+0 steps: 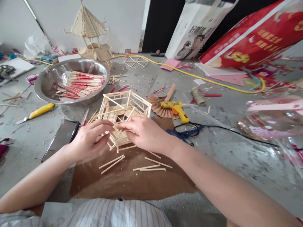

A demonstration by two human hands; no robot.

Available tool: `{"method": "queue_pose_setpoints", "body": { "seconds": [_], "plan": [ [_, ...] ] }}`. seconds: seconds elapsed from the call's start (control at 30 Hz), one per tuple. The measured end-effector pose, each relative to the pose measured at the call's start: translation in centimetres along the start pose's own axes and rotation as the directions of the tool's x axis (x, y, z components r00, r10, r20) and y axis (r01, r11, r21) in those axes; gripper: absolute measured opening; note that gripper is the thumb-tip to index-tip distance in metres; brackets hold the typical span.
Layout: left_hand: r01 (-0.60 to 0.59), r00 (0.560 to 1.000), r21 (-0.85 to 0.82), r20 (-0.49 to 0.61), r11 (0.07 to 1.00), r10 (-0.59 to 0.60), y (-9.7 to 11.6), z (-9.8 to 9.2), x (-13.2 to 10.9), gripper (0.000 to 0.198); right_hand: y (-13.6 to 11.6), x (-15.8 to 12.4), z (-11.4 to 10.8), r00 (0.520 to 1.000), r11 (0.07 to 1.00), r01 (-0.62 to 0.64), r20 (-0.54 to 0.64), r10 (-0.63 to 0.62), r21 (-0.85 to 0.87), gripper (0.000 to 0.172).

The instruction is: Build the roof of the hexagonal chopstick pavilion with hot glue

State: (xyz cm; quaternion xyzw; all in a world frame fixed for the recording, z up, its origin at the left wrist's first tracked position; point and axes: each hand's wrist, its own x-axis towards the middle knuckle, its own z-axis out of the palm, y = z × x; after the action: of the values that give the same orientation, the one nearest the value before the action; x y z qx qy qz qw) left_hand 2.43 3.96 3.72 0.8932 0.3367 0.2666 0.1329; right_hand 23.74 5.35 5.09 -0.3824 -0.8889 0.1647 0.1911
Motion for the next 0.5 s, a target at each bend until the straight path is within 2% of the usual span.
{"method": "queue_pose_setpoints", "body": {
  "seconds": [0.13,0.5],
  "plan": [
    [-0.042,0.997,-0.013,0.056,0.999,0.043,-0.32,0.10,-0.14,0.026,-0.07,0.19,0.33,0.996,0.999,0.051,0.077,-0.052,0.019,0.037],
    [-0.133,0.984,0.056,0.124,0.990,0.125,-0.78,0.33,-0.25,0.025,-0.02,0.48,0.73,0.983,0.995,0.070,0.166,-0.082,0.075,0.033]
  ]
}}
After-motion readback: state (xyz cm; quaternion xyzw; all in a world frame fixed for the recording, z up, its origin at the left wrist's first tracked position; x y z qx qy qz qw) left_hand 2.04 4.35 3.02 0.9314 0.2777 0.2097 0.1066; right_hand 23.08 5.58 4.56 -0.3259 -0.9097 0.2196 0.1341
